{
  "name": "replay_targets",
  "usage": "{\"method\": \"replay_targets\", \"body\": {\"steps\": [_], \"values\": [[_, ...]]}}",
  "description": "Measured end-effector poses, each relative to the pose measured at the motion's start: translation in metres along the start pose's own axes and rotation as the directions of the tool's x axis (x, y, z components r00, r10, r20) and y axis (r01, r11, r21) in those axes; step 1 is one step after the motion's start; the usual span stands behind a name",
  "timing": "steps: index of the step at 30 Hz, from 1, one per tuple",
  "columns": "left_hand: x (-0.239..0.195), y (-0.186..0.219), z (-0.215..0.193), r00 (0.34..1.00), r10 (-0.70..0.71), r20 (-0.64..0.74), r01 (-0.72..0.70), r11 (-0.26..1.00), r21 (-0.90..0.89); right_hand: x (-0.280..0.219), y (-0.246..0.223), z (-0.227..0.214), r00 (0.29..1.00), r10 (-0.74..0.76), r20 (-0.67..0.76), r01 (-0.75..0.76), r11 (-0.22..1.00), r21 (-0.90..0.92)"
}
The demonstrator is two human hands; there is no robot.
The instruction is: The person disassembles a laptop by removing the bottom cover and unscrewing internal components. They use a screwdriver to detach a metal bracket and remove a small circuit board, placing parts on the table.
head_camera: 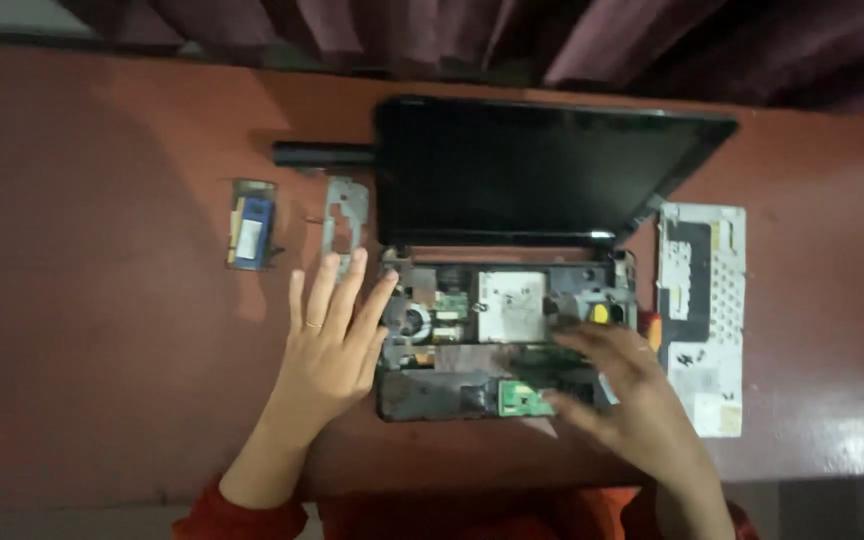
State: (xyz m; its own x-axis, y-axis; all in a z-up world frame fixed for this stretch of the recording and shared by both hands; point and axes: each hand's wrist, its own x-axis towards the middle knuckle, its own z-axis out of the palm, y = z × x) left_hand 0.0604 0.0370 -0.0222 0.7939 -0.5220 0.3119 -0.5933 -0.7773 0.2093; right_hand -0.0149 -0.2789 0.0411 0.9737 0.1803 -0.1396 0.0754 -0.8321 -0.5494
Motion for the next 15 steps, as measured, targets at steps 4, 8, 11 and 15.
{"method": "replay_targets", "body": {"steps": [4,8,11,15], "values": [[0.000,-0.010,0.009,0.999,-0.017,-0.031,0.014,0.996,-0.087,0.005,0.001,0.014,0.957,-0.275,0.094,0.289,0.934,-0.208],[0.007,-0.013,-0.011,0.977,-0.020,-0.213,0.006,0.998,-0.066,0.007,-0.001,0.027,0.920,-0.358,0.157,0.391,0.852,-0.350],[0.011,-0.013,-0.011,0.972,-0.053,-0.231,0.035,0.996,-0.080,0.011,-0.001,0.026,0.911,-0.387,0.142,0.412,0.843,-0.346],[0.013,-0.012,-0.012,0.970,-0.029,-0.241,0.023,0.999,-0.026,0.011,-0.002,0.025,0.901,-0.414,0.127,0.433,0.854,-0.289]]}}
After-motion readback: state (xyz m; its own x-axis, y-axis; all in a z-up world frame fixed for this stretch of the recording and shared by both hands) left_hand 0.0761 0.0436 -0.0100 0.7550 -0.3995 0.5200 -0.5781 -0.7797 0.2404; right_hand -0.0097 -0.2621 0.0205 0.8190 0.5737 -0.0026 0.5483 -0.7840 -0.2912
